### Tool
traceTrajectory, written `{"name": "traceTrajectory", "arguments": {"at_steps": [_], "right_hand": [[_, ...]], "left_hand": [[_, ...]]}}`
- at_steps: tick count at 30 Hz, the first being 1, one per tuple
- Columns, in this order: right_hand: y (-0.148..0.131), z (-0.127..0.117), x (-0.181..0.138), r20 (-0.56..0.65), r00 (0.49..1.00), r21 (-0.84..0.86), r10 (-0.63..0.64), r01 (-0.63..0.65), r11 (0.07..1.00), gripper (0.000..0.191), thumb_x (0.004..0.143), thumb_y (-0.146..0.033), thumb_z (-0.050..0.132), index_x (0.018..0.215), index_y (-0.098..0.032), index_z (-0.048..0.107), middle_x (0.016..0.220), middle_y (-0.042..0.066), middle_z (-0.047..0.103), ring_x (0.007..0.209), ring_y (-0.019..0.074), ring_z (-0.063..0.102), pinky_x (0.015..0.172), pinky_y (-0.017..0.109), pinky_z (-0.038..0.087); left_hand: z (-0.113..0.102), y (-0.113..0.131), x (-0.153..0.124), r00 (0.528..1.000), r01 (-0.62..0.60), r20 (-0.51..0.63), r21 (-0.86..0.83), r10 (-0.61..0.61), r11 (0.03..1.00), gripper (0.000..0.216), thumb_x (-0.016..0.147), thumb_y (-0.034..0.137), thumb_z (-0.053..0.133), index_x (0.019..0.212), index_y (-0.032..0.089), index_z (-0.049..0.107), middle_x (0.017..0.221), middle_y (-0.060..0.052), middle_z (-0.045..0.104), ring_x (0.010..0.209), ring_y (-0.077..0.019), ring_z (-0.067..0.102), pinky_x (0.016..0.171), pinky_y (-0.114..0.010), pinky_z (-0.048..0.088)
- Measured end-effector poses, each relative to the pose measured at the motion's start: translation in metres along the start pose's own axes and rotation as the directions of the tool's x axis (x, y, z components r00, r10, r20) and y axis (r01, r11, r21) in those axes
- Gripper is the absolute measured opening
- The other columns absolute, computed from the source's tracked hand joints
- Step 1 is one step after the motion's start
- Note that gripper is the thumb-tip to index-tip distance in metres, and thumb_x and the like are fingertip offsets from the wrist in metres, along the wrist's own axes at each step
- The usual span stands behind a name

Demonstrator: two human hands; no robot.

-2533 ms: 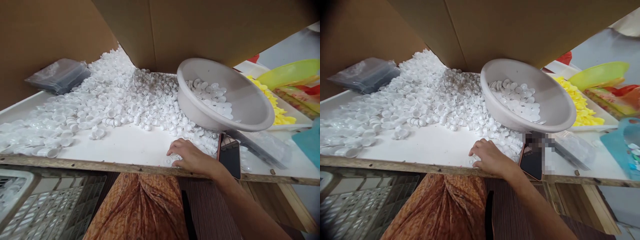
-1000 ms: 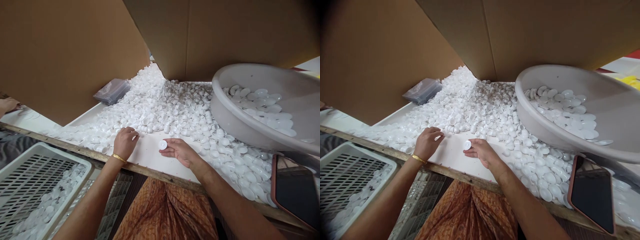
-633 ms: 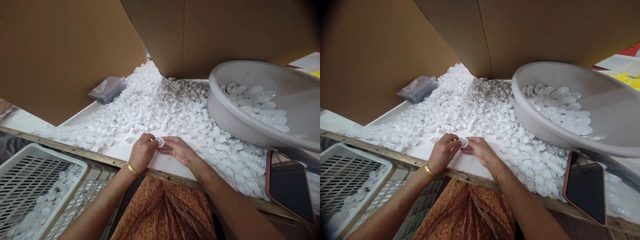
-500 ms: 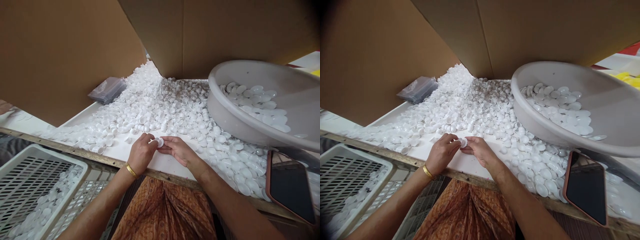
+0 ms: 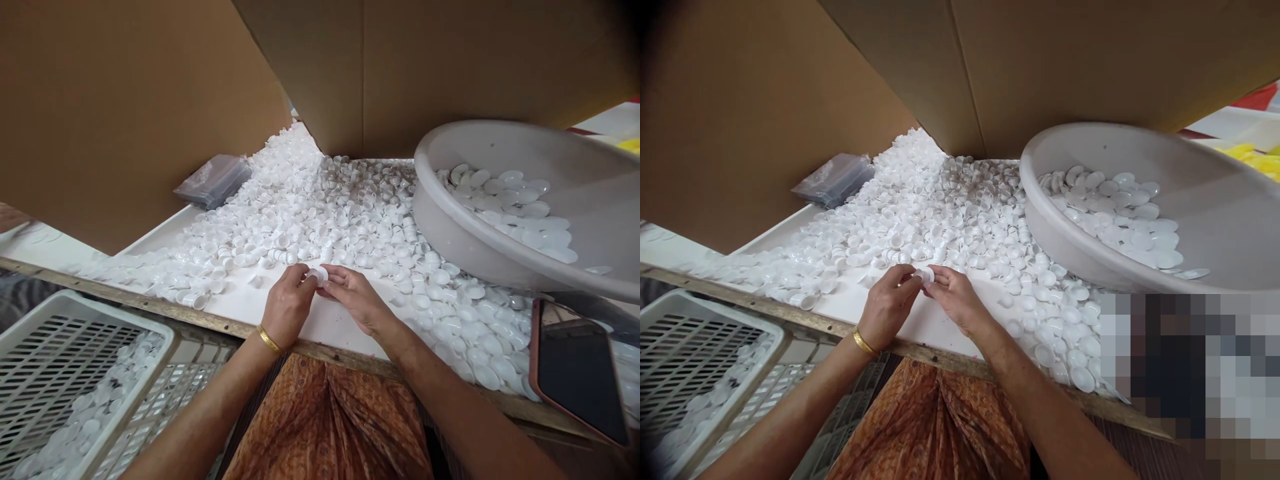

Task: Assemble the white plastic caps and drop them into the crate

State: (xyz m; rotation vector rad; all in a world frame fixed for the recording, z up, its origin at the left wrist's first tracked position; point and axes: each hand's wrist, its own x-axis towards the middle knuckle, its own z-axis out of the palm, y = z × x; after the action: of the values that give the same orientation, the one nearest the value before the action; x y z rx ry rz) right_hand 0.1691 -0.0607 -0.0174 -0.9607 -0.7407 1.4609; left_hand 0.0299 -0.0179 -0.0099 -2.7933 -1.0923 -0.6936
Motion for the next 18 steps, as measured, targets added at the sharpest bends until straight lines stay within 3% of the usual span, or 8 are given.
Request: {"name": "traceTrajectory", "arguments": {"at_steps": [3,6,8,11,13,15,18], "right_hand": [[0.001,-0.002,0.003,-0.087,0.996,0.033,-0.029,0.032,0.999,0.035,0.068,-0.028,0.070,0.098,-0.016,0.059,0.087,0.003,0.066,0.085,0.0144,0.062,0.087,0.032,0.047],[-0.002,-0.003,0.004,-0.157,0.986,0.044,-0.045,0.053,0.998,0.034,0.068,-0.032,0.069,0.095,-0.015,0.058,0.078,0.002,0.066,0.078,0.0143,0.062,0.081,0.031,0.049],[-0.004,-0.004,0.004,-0.183,0.980,-0.005,-0.083,0.084,0.996,0.032,0.070,-0.031,0.066,0.096,-0.016,0.057,0.082,0.002,0.065,0.079,0.0148,0.062,0.080,0.031,0.050],[-0.004,-0.002,0.001,-0.186,0.967,-0.203,-0.177,0.139,0.969,0.027,0.073,-0.029,0.061,0.097,-0.018,0.056,0.087,0.003,0.064,0.080,0.0152,0.061,0.077,0.031,0.051],[-0.003,-0.001,-0.001,-0.156,0.956,-0.380,-0.249,0.174,0.908,0.024,0.075,-0.027,0.057,0.098,-0.019,0.055,0.086,0.003,0.063,0.075,0.0148,0.061,0.073,0.030,0.051],[-0.001,0.001,-0.003,-0.106,0.928,-0.533,-0.358,0.251,0.808,0.021,0.076,-0.022,0.054,0.097,-0.021,0.054,0.090,0.003,0.061,0.077,0.0150,0.060,0.072,0.029,0.050],[0.002,0.002,-0.006,0.003,0.846,-0.663,-0.533,0.401,0.633,0.021,0.076,-0.014,0.048,0.096,-0.021,0.052,0.097,0.005,0.055,0.088,0.0161,0.056,0.076,0.028,0.049]], "left_hand": [[0.001,0.012,0.001,1.000,-0.004,-0.020,-0.021,0.004,1.000,0.025,0.090,0.022,0.036,0.091,0.016,0.060,0.100,-0.009,0.056,0.089,-0.0187,0.054,0.074,-0.031,0.049],[-0.004,0.021,0.002,0.998,-0.020,-0.066,-0.201,0.007,0.979,0.022,0.089,0.023,0.040,0.102,0.018,0.057,0.109,-0.010,0.055,0.096,-0.0189,0.055,0.082,-0.034,0.050],[-0.007,0.021,0.004,0.991,0.030,-0.115,-0.325,-0.071,0.945,0.024,0.087,0.024,0.044,0.108,0.020,0.056,0.111,-0.009,0.055,0.099,-0.0179,0.056,0.087,-0.034,0.049],[-0.010,0.016,0.007,0.953,0.231,-0.067,-0.471,-0.296,0.851,0.029,0.084,0.029,0.052,0.111,0.020,0.054,0.104,-0.007,0.058,0.087,-0.0157,0.059,0.074,-0.030,0.053],[-0.009,0.013,0.009,0.927,0.340,0.046,-0.522,-0.372,0.782,0.034,0.081,0.033,0.055,0.111,0.019,0.053,0.097,-0.006,0.058,0.075,-0.0135,0.060,0.062,-0.026,0.053],[-0.007,0.014,0.010,0.925,0.365,0.119,-0.538,-0.361,0.760,0.028,0.081,0.031,0.054,0.105,0.018,0.056,0.093,-0.005,0.058,0.070,-0.0121,0.058,0.059,-0.024,0.051],[-0.005,0.020,0.010,0.941,0.328,0.107,-0.524,-0.321,0.786,0.015,0.082,0.022,0.049,0.093,0.018,0.058,0.087,-0.003,0.056,0.070,-0.0109,0.055,0.061,-0.023,0.048]]}}
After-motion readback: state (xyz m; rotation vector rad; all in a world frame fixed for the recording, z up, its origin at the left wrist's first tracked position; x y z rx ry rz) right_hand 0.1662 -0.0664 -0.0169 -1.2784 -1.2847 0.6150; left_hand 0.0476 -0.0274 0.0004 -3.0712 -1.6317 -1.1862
